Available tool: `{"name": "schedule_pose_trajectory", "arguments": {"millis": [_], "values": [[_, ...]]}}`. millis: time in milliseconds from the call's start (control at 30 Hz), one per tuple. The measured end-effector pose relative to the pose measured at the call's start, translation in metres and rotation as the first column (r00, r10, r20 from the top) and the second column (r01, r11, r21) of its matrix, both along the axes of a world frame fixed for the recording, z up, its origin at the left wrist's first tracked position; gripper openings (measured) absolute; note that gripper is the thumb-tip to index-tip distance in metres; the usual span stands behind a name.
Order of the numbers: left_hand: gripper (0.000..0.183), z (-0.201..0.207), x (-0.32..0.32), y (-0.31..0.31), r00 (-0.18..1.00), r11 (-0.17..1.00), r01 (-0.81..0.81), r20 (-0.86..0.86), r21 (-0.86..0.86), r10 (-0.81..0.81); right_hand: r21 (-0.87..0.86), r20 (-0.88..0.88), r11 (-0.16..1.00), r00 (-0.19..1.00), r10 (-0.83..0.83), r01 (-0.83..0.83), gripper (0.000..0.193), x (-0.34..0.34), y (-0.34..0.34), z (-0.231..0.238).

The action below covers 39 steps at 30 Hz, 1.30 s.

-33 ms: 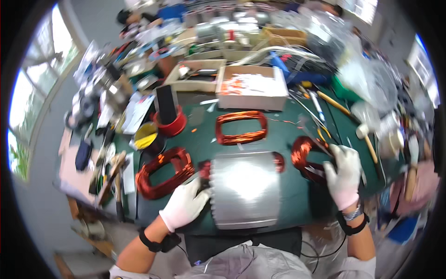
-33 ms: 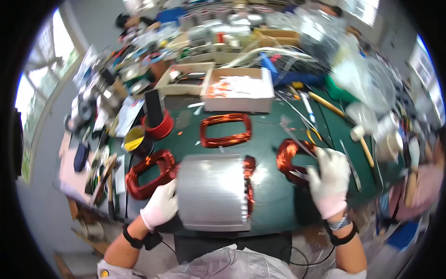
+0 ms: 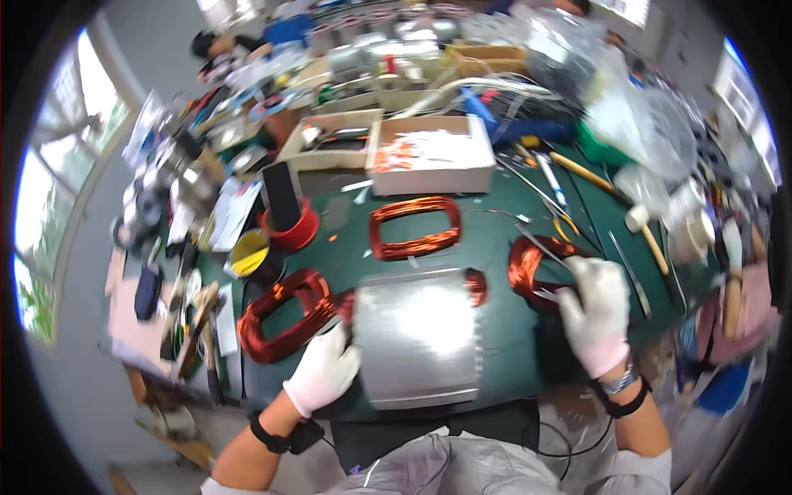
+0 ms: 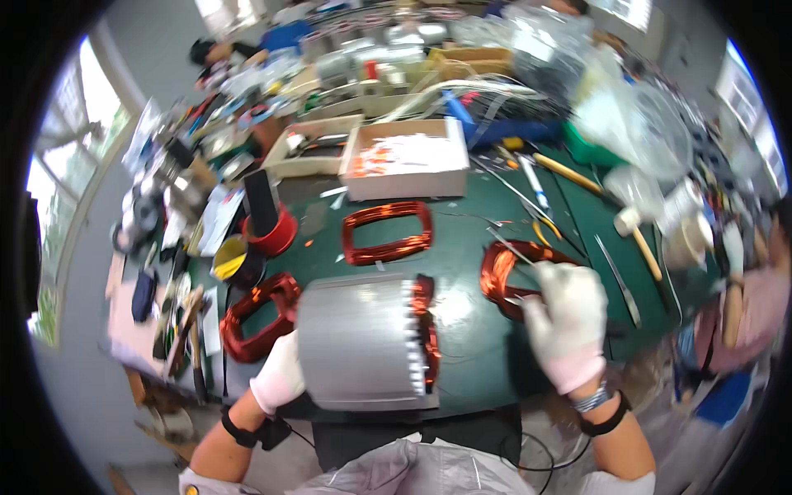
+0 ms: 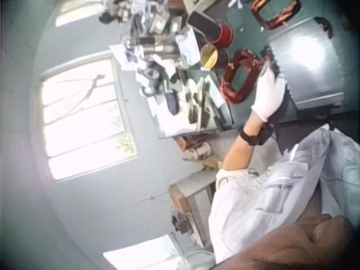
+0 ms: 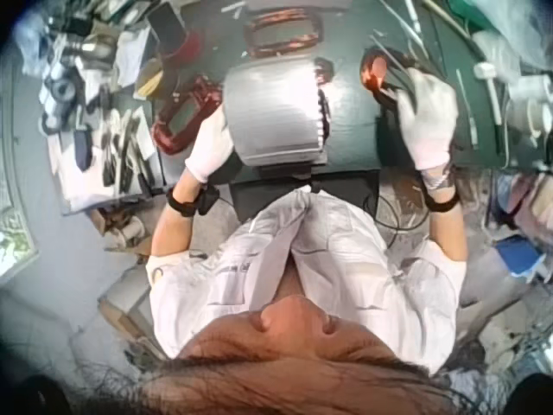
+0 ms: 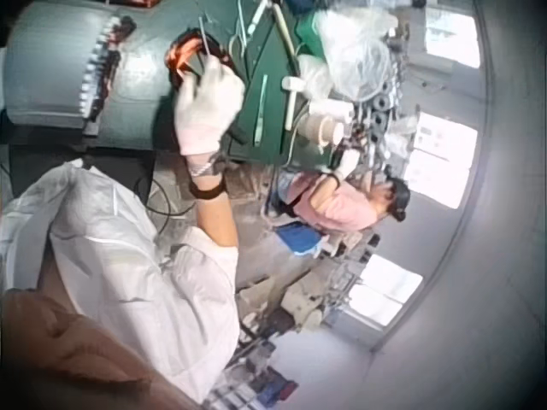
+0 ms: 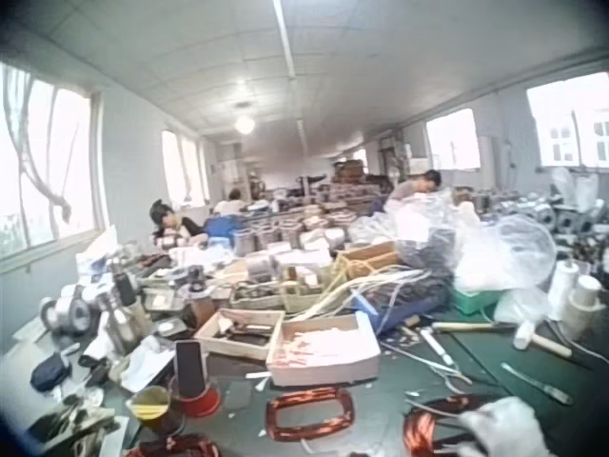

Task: Assembling copper wire coils into an electric motor stator using a mallet and tools.

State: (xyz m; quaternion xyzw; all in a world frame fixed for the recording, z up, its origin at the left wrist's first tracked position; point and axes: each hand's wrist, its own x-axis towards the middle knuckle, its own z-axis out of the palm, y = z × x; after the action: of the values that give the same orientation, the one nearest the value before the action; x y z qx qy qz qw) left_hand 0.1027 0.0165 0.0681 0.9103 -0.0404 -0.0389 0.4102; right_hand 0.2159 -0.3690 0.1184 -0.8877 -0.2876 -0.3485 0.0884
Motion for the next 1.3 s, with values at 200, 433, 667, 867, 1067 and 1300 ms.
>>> {"name": "schedule_pose_trajectory", "arguments": {"millis": [200, 433, 667, 867, 1067, 1300], "values": [[0.037, -0.001, 0.027, -0.038, 0.911, 0.946, 0.290, 0.263, 0.143, -0.318, 0.308, -0.786, 0.951, 0.558, 0.268, -0.024, 0.029, -0.050, 0.053, -0.028], [0.036, -0.008, 0.012, -0.044, 0.925, 0.955, 0.244, 0.254, 0.168, -0.281, 0.462, -0.710, 0.885, 0.623, 0.329, 0.059, 0.023, -0.047, 0.076, -0.068], [0.036, -0.005, 0.033, -0.053, 0.926, 0.963, 0.211, 0.280, 0.170, -0.252, 0.652, -0.677, 0.754, 0.512, 0.528, 0.084, 0.019, -0.024, 0.054, -0.069], [0.035, -0.003, 0.047, -0.066, 0.927, 0.968, 0.182, 0.297, 0.172, -0.227, 0.557, -0.682, 0.828, 0.533, 0.500, -0.064, 0.051, -0.009, 0.039, -0.070], [0.035, -0.015, 0.020, -0.050, 0.930, 0.969, 0.154, 0.303, 0.191, -0.208, 0.464, -0.733, 0.867, 0.470, 0.492, -0.183, 0.038, 0.022, 0.052, -0.072], [0.034, -0.014, 0.008, -0.044, 0.937, 0.971, 0.112, 0.301, 0.214, -0.174, 0.282, -0.393, 0.941, 0.872, 0.291, -0.187, 0.012, 0.084, 0.061, -0.055]]}}
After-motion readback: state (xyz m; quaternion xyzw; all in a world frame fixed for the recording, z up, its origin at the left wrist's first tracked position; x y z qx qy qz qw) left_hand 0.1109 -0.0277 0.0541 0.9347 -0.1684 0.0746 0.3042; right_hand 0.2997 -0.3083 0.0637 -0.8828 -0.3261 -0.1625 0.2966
